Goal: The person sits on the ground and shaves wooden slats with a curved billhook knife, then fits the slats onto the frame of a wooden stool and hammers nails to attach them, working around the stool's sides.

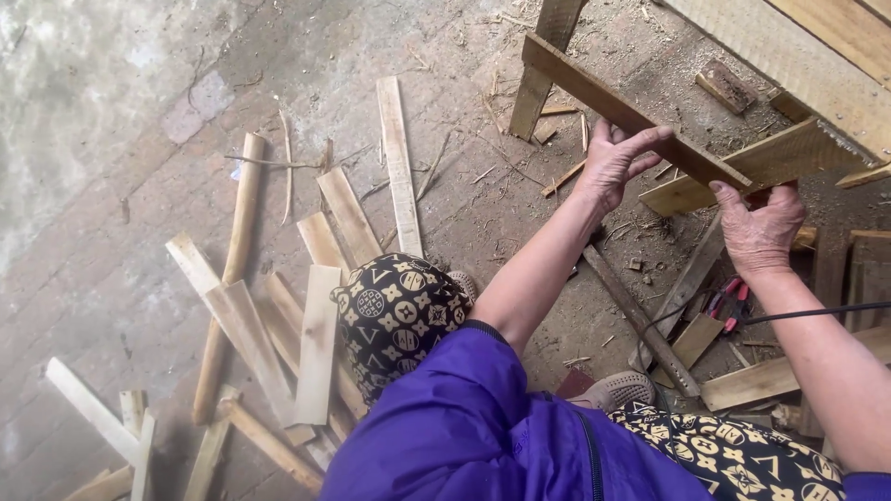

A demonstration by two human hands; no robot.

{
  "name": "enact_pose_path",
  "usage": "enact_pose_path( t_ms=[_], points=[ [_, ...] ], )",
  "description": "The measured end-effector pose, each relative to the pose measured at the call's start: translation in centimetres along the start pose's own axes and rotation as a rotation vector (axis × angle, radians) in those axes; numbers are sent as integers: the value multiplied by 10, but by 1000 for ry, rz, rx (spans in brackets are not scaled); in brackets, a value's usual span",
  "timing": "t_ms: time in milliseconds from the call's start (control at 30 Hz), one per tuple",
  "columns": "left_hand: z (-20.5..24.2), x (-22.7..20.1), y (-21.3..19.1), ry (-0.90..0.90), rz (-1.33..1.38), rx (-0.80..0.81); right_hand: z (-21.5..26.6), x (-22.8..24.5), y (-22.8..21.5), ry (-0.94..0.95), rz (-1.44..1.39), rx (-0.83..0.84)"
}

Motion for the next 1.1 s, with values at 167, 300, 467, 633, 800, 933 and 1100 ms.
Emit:
enact_pose_path(
  t_ms=[167, 300, 467, 633, 800, 933, 1100],
  points=[
    [-11, 32, 8, -50, 71, 131, 1, -1, 0, -47, 85, -21],
    [-4, 37, 19, -68, 1, 208, -3, 35, -3, -137, -6, -11],
    [7, 43, 34, -92, -262, 358, 0, 24, 1, -122, 60, -27],
    [-2, 62, 38, -114, -330, 440, 6, -1, 4, -121, 144, -43],
    [0, 78, 43, -187, -357, 487, 11, -11, 5, -63, 102, -17],
    [-1, 76, 46, -206, -368, 526, 8, 9, 4, -66, 42, -14],
    [-7, 88, 41, -209, -512, 605, 11, -12, -1, -2, 211, -113]
  ],
)
Point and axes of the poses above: each hand's wrist, its own z-axis away from the middle knuckle, its own y-axis out of the palm, x = y × z, the point moved 8 cm from there along -z, towards the middle knuckle, and after that the axes turned 7 degrees about -z, right-handed, at the moved point
